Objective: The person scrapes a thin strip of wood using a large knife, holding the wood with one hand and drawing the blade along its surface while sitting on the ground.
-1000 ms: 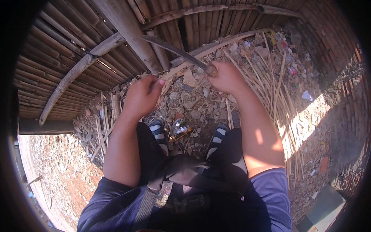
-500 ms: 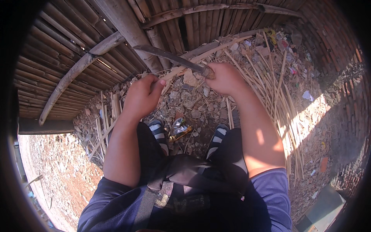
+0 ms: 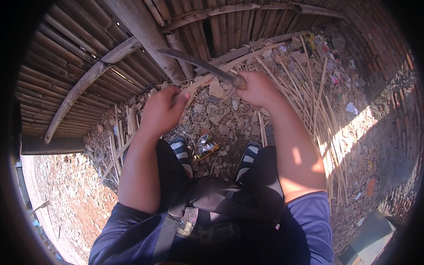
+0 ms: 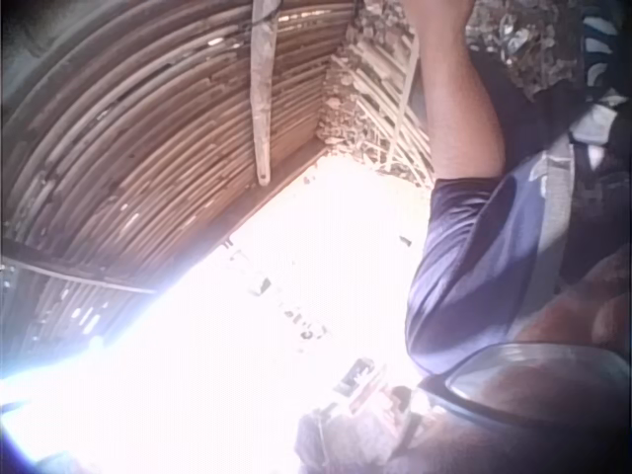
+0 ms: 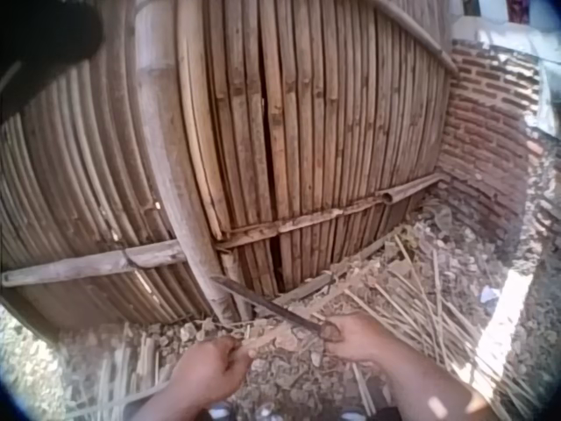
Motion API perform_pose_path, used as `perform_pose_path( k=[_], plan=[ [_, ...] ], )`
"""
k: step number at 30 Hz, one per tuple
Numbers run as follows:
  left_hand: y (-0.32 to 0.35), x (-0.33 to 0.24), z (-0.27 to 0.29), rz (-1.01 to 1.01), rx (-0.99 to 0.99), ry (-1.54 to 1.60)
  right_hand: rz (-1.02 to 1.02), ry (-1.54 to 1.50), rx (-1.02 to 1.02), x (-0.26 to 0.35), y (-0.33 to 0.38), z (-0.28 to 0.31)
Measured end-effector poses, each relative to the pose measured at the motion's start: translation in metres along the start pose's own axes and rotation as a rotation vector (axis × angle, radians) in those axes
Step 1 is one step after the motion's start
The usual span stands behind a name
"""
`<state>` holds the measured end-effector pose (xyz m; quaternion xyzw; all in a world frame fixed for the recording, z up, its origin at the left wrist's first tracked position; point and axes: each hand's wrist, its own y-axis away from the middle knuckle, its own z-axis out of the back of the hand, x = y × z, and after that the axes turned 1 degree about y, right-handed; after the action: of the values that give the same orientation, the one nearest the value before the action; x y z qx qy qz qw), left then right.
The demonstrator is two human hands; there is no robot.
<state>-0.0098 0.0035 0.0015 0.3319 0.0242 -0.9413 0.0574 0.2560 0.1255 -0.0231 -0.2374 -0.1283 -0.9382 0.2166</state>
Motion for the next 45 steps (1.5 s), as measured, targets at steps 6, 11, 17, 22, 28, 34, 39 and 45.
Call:
perform_pose_path(
  k=[6,11,17,22,28,34,39,45],
  plan=[
    [-0.001,0.0,-0.002,-0.012,-0.004,-0.02,-0.065,-0.037,0.05,0.001,0.0,0.001],
    [0.0,-0.001,-0.001,-0.011,-0.009,-0.036,-0.043,-0.028,0.027,-0.002,-0.001,-0.001],
    [0.001,-0.006,0.002,0.002,0.014,-0.04,-0.032,0.025,0.034,0.002,0.0,0.0],
    [0.0,-0.005,0.002,0.031,0.044,-0.058,-0.007,-0.051,0.049,0.003,0.0,-0.003],
    [0.0,-0.003,0.0,0.033,0.076,-0.082,0.034,0.089,0.011,0.0,-0.002,-0.009],
    [0.0,-0.002,-0.001,0.033,0.09,-0.088,-0.005,0.054,0.067,0.004,-0.002,-0.008],
    [0.001,0.0,-0.003,0.027,0.084,-0.097,0.019,0.063,0.062,0.003,-0.002,-0.012],
    [0.002,0.001,-0.007,0.004,0.078,-0.124,0.036,0.097,0.049,-0.001,-0.003,-0.019]
  ],
)
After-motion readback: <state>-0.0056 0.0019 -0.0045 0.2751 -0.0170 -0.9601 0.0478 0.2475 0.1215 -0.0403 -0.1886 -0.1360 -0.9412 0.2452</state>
